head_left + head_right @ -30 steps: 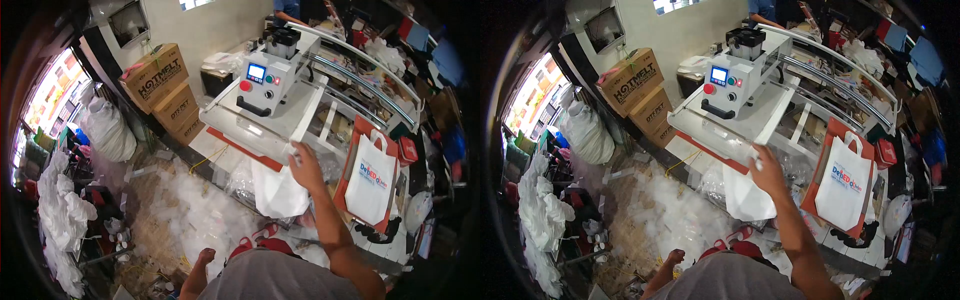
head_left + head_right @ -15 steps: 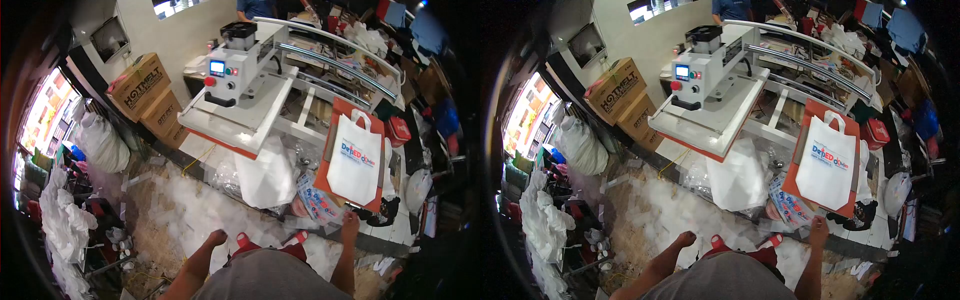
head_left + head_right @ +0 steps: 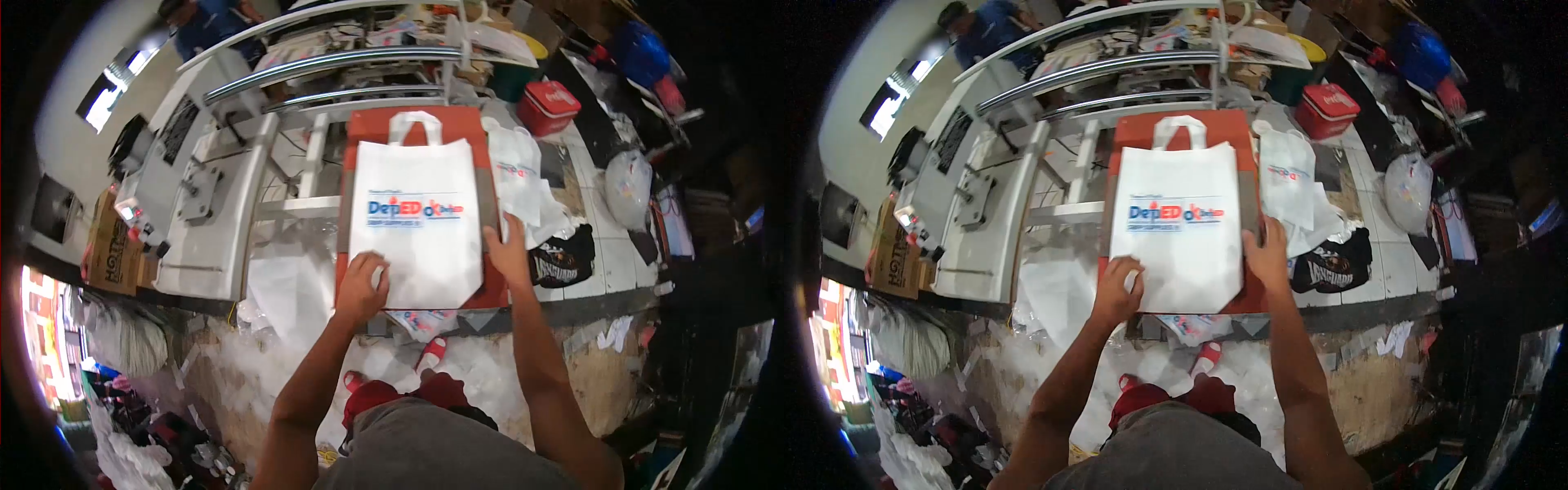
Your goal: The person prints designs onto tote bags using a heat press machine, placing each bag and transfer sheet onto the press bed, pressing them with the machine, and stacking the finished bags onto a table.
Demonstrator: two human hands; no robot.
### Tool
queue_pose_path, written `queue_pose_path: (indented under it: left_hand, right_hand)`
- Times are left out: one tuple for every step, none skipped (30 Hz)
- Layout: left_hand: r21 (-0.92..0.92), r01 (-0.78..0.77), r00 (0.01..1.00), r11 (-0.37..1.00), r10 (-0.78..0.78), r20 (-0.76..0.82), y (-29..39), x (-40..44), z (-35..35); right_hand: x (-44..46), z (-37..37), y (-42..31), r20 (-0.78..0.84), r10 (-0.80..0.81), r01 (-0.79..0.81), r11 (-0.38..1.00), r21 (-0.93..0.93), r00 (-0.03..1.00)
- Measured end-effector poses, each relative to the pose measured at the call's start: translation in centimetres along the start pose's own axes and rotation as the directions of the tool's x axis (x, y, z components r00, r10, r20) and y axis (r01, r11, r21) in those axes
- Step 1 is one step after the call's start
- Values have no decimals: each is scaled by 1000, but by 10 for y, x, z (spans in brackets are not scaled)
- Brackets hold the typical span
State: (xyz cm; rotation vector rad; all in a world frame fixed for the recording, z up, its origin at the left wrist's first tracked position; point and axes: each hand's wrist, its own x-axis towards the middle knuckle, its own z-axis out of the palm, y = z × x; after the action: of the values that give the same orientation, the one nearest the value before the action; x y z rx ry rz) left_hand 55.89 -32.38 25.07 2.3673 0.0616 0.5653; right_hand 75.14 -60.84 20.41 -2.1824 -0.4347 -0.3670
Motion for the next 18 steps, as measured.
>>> queue_pose_path:
  left_hand:
    - [-18,-19,999,1000,20,41,4,23,20]
    - [-20,10,996,1000,-8,91,13,43,38]
    - [-3,-12,993,1000,13,121,19,60,53]
    - [9,-28,987,1000,26,157,24,72,69]
    - [8,-22,986,1000,21,167,28,85,82]
    - [11,-57,984,998,54,171,32,97,93]
    - [13,-89,981,996,85,177,33,105,103]
    - [13,-83,979,996,79,187,32,111,113]
    - [39,-123,972,992,113,204,31,119,121]
    - [66,-167,964,984,149,220,31,125,128]
    - [65,-168,964,984,150,221,32,127,134]
    - [96,-212,958,972,188,218,35,129,137]
    - [127,-254,951,959,223,216,39,130,139]
    - [128,-253,951,959,222,217,40,130,142]
    - [147,-243,956,959,212,202,39,131,146]
    - [165,-232,962,959,201,187,36,131,148]
    - [166,-230,962,959,199,188,32,131,149]
    - [161,-165,979,973,141,151,27,133,149]
  right_hand:
    - [4,9,5,36,61,-61,998,9,997]
    - [6,17,10,76,117,-119,993,19,990]
    - [3,24,17,145,182,-180,983,-25,973]
    - [-3,22,18,154,200,-197,980,-30,968]
    - [-6,21,18,163,198,-203,979,15,967]
    - [-6,20,16,170,194,-207,976,60,966]
    - [-6,21,17,165,182,-198,977,85,969]
    - [-8,22,17,170,192,-208,974,84,967]
    - [-7,23,17,160,184,-199,977,80,970]
    - [-5,24,16,147,174,-186,979,77,974]
    - [-4,24,15,151,177,-194,976,101,973]
    - [-3,23,17,150,179,-195,976,99,972]
    - [-4,22,18,148,167,-182,979,90,975]
    - [-4,23,18,145,155,-168,982,85,977]
    - [-2,24,16,145,154,-168,982,88,977]
    - [-2,25,15,134,169,-179,982,63,976]
    - [-2,26,13,125,185,-191,981,36,975]
    - [-3,27,14,127,185,-191,981,38,975]
